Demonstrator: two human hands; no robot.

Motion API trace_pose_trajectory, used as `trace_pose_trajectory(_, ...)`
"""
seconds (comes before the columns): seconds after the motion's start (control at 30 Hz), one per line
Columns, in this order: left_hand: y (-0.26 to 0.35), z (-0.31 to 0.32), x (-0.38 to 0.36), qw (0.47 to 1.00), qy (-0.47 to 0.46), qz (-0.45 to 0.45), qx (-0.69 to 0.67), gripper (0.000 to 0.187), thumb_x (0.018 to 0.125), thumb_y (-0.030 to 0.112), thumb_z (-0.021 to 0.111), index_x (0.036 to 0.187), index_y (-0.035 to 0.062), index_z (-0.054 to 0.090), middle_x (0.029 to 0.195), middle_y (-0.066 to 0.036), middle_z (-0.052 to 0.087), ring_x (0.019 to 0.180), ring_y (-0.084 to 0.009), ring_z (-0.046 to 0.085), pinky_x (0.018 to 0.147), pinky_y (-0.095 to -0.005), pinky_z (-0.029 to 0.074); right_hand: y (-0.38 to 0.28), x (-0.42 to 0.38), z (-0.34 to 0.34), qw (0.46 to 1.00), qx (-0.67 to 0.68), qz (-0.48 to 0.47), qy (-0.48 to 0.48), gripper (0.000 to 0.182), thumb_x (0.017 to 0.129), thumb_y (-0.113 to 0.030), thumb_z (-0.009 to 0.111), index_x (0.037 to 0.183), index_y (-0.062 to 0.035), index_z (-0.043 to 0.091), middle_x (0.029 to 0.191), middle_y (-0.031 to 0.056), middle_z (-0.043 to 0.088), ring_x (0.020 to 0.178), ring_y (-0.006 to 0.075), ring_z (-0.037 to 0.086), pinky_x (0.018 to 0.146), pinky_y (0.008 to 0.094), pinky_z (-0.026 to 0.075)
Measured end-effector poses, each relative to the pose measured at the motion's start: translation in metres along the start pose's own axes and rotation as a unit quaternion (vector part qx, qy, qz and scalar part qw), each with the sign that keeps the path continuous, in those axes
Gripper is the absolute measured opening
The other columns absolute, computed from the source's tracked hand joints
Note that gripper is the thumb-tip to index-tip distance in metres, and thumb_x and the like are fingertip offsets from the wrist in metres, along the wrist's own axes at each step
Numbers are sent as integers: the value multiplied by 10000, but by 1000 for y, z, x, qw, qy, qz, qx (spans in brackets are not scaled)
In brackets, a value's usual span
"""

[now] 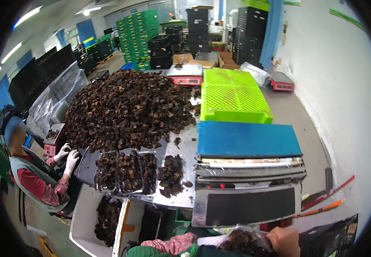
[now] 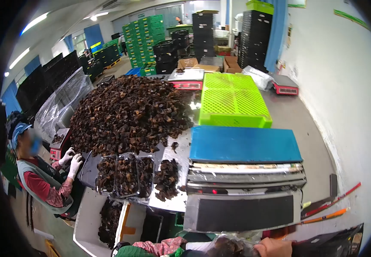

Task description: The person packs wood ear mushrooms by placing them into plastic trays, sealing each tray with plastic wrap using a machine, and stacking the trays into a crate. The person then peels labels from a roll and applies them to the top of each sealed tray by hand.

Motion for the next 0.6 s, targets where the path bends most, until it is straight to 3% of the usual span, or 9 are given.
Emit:
trace_pose_trajectory(0.07, -7, 28, 10, 999, -36, -17, 18, 363, 1004, 359, 423, 1100, 54, 594, 924, -39, 607, 875, -100, 566, 818, -261, 442, 33, -35, -9, 995, -19, 69, -67, 335, 927, -342, 506, 851, -29, 599, 683, 148, 597, 636, 282, 604, 566, 392, 453)
trace_pose_trajectory(0.13, -22, 50, 29, 997, -59, -43, 29, 369, 1005, 366, 420, 1109, 56, 592, 935, -41, 608, 893, -103, 569, 838, -264, 443, 74, -92, -30, 993, -80, 27, 86, 303, 932, -285, 488, 775, -36, 558, 637, 124, 547, 598, 264, 553, 540, 395, 409)
trace_pose_trajectory(0.17, -30, 57, 39, 995, -62, -65, 37, 373, 1006, 369, 418, 1114, 57, 591, 940, -42, 608, 902, -104, 570, 849, -265, 444, 89, -124, -42, 973, -14, 155, 171, 270, 917, -252, 487, 755, -42, 539, 640, 130, 527, 595, 275, 532, 543, 408, 393)
trace_pose_trajectory(0.2, -39, 62, 50, 993, -65, -92, 46, 376, 1006, 373, 416, 1118, 58, 590, 945, -43, 608, 911, -106, 572, 859, -267, 444, 99, -154, -63, 920, 44, 289, 260, 241, 901, -218, 486, 735, -48, 520, 642, 136, 506, 592, 286, 510, 547, 421, 377)
trace_pose_trajectory(0.23, -50, 57, 64, 987, -40, -136, 77, 368, 975, 347, 496, 1122, 22, 588, 1001, -86, 624, 916, -150, 600, 871, -281, 473, 125, -194, -79, 890, 28, 341, 302, 367, 987, -233, 402, 680, -47, 478, 589, 42, 443, 523, 155, 407, 489, 328, 318)
trace_pose_trajectory(0.27, -55, 64, 73, 989, -39, -126, 70, 352, 985, 319, 467, 1108, 12, 587, 999, -84, 625, 920, -160, 601, 868, -296, 477, 157, -249, -89, 824, 27, 422, 378, 382, 1004, -263, 409, 692, -54, 478, 583, 21, 421, 530, 125, 369, 481, 315, 309)
trace_pose_trajectory(0.33, -65, 74, 83, 986, -4, -155, 61, 339, 1019, 278, 413, 1074, -13, 578, 1030, -91, 626, 869, -161, 601, 829, -296, 488, 160, -310, -129, 700, 152, 472, 515, 415, 1009, -354, 451, 738, -52, 534, 663, -47, 459, 589, 64, 387, 499, 298, 321)
trace_pose_trajectory(0.4, -82, 75, 97, 985, -29, -171, 17, 335, 1013, 286, 431, 1056, -14, 572, 1019, -112, 631, 858, -180, 606, 785, -312, 483, 171, -356, -140, 593, 237, 408, 652, 358, 997, -344, 490, 922, -19, 620, 826, -48, 527, 760, 68, 435, 684, 257, 380)
trace_pose_trajectory(0.6, -111, 113, 135, 977, -7, -201, 66, 298, 1009, 240, 427, 1018, -29, 555, 959, -127, 611, 785, -185, 568, 754, -308, 455, 236, -512, -100, 460, 218, 596, 622, 346, 992, -333, 465, 959, -29, 626, 805, 0, 551, 723, 111, 455, 666, 280, 390)
Point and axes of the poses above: each hand's wrist, its own x-axis towards the middle knuckle, its own z-axis out of the palm, y = z × x, the point moved 2 cm from there along x, towards the middle knuckle
